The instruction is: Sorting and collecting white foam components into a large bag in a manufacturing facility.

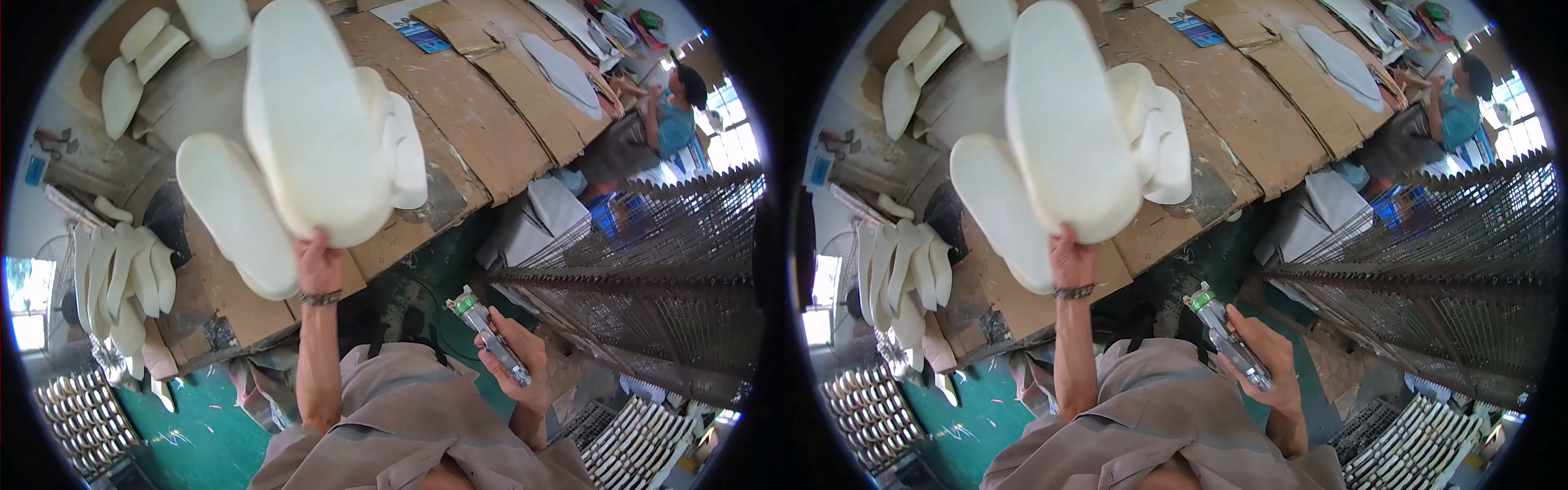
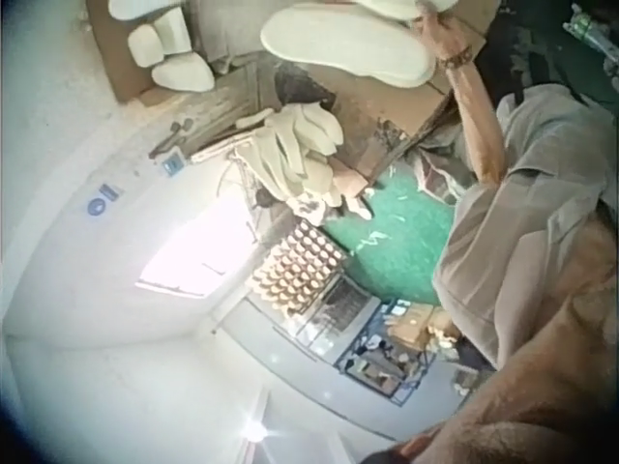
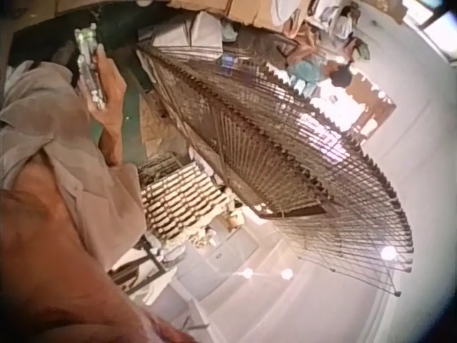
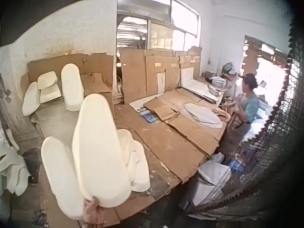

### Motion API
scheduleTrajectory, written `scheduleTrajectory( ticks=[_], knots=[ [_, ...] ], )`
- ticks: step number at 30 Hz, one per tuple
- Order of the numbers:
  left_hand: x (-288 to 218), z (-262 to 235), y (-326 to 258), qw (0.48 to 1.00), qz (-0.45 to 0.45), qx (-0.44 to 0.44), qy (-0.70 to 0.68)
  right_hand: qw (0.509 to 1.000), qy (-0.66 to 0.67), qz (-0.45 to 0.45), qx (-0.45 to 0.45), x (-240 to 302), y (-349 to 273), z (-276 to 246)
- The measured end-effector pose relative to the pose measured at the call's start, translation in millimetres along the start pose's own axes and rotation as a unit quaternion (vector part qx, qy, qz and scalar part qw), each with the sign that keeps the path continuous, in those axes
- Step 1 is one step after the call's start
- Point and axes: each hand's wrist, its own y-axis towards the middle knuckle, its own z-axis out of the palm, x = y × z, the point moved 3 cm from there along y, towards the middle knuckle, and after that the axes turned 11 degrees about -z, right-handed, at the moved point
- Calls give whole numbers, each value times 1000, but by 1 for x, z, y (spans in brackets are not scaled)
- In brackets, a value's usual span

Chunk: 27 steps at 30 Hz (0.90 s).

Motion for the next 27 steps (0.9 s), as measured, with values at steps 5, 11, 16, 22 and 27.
scheduleTrajectory(
  ticks=[5,11,16,22,27],
  knots=[
    [135,85,74,988,-136,67,-24,997,-33,38,-53,-3,-24,-6],
    [307,88,141,955,-275,-2,-114,983,-83,129,-97,2,-55,-8],
    [363,8,171,938,-299,-82,-153,980,-88,144,-105,8,-76,-7],
    [322,-49,112,915,-368,-75,150,990,-19,115,-80,8,-68,-5],
    [239,-105,-3,921,-357,-116,108,1000,25,6,16,15,-41,-3]
  ],
)
